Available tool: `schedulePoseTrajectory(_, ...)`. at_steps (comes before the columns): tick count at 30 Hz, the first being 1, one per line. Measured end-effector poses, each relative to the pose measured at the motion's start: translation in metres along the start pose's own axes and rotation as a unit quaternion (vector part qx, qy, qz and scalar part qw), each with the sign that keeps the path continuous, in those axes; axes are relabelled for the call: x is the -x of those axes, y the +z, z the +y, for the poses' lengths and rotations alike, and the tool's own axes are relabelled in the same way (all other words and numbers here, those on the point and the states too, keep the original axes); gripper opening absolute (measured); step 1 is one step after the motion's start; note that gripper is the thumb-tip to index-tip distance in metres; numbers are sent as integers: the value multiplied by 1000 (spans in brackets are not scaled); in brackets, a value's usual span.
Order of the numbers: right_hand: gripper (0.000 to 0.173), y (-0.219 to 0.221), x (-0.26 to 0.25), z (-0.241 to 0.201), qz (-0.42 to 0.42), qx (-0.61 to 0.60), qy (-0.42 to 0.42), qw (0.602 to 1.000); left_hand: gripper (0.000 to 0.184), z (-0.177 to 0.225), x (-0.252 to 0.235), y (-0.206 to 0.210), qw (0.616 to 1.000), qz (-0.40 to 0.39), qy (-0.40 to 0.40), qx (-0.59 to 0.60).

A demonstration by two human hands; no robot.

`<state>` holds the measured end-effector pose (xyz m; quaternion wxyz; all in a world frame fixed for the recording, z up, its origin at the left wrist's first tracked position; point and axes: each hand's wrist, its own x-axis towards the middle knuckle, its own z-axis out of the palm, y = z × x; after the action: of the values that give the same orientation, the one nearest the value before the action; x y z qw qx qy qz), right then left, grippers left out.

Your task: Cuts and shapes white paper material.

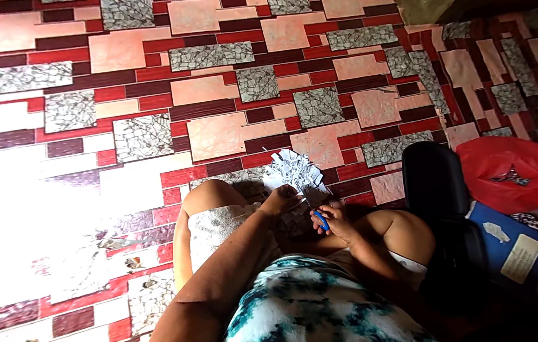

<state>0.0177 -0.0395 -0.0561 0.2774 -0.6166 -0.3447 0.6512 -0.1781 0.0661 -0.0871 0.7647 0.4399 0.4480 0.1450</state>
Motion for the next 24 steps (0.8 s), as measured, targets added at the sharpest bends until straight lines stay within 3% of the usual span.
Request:
schedulePoseTrajectory(13, 19, 1, -1, 3, 15, -12, -26, 999, 14, 3, 2, 0, 1000, -7, 5, 3)
schedulePoseTrajectory(19, 23, -2, -2, 5, 51, -7, -29, 998, 18, 5, 8, -9, 999, -6, -43, -22)
schedulePoseTrajectory(24, 26, 1, -1, 1, 67, 13, -36, 997, 12, 4, 11, -8, 998, 32, -58, -9)
